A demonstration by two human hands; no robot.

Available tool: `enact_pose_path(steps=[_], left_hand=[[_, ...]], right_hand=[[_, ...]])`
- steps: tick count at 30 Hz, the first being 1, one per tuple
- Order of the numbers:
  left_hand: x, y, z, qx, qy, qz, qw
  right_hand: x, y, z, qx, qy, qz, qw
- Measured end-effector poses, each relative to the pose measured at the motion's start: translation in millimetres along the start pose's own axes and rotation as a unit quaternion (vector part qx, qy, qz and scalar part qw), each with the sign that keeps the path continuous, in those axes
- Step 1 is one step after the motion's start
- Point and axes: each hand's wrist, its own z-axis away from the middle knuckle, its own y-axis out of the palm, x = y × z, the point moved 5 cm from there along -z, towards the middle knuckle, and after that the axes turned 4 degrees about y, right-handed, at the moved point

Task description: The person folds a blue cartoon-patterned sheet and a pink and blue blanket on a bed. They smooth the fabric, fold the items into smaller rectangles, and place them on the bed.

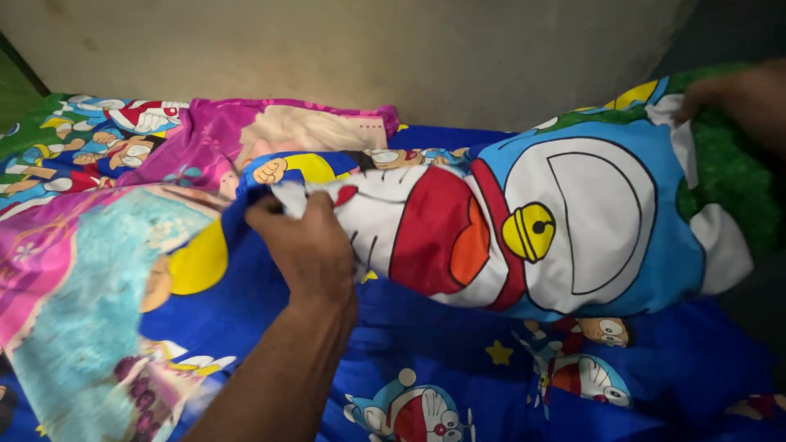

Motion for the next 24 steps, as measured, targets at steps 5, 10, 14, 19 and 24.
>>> enact_pose_path(steps=[5,10,14,19,24], left_hand=[[-26.7,-18.2,-27.5,-0.006,0.113,-0.05,0.992],[-27.6,-54.4,-48.9,-0.035,0.073,-0.041,0.996],[-26.1,-79.0,-56.4,-0.034,0.04,-0.067,0.996],[-33.5,-105.9,-66.2,-0.048,0.038,-0.105,0.993],[-43.7,-135.2,-68.9,-0.047,0.053,-0.127,0.989]], right_hand=[[-7.4,9.7,19.8,0.015,0.047,-0.035,0.998],[1.3,37.4,52.4,-0.013,-0.066,0.042,0.997],[7.7,60.9,74.8,0.026,-0.098,0.03,0.994],[11.4,74.8,98.3,0.051,-0.08,0.016,0.995],[20.3,87.2,124.8,0.058,-0.071,0.026,0.995]])
